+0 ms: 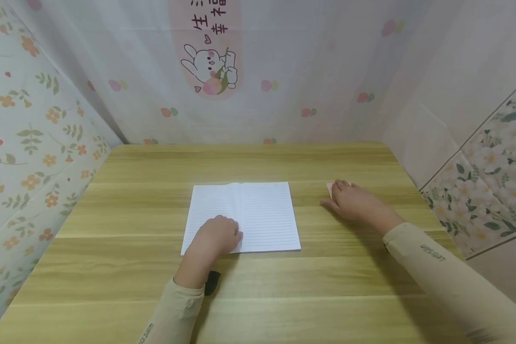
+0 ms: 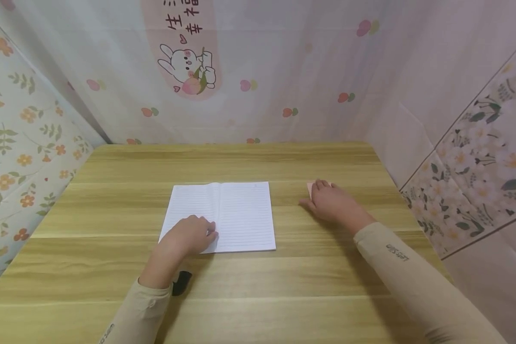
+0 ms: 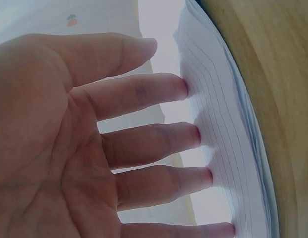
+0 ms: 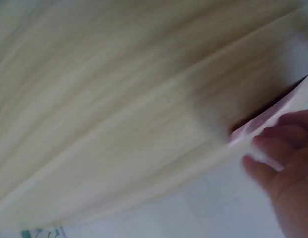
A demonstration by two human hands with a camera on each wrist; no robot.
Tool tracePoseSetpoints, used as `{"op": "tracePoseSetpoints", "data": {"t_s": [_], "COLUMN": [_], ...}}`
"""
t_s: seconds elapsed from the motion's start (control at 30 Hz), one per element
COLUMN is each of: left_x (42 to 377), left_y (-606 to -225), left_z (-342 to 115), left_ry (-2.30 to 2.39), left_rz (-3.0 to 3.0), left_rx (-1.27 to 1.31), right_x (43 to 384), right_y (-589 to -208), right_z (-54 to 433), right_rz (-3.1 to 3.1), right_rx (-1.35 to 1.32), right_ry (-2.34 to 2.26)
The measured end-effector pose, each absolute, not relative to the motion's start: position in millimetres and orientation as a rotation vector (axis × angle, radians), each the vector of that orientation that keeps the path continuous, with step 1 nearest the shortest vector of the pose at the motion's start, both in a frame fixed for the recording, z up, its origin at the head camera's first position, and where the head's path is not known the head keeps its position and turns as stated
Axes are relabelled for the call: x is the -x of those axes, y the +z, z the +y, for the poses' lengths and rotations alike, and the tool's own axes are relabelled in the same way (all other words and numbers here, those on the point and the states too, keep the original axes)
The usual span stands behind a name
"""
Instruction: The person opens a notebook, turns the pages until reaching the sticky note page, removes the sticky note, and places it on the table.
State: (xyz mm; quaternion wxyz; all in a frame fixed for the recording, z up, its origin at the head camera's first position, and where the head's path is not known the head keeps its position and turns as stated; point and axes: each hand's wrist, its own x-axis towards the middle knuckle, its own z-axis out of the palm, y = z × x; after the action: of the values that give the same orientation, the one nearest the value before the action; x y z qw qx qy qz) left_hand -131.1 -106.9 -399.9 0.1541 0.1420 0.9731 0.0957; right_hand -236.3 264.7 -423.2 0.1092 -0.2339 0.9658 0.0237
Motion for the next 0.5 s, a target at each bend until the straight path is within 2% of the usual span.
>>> {"op": "tracePoseSetpoints", "data": {"t_s": [0.17,0.33,0.5], "left_x": [132,132,133], "left_y": [-401,-401,-401], "left_z": [-108,-109,-112], "left_ry": [0.271,0.279,0.281], "left_rz": [2.799,2.813,2.807], "left_rx": [-0.423,-0.443,-0.461], "right_x": [232,232,232], "right_y": [-425,-425,-428], "right_z": [252,251,276], "right_rz": [2.761,2.722,2.723], "right_rx": [0.542,0.593,0.642], "right_ry": [-0.019,-0.105,-0.142]}}
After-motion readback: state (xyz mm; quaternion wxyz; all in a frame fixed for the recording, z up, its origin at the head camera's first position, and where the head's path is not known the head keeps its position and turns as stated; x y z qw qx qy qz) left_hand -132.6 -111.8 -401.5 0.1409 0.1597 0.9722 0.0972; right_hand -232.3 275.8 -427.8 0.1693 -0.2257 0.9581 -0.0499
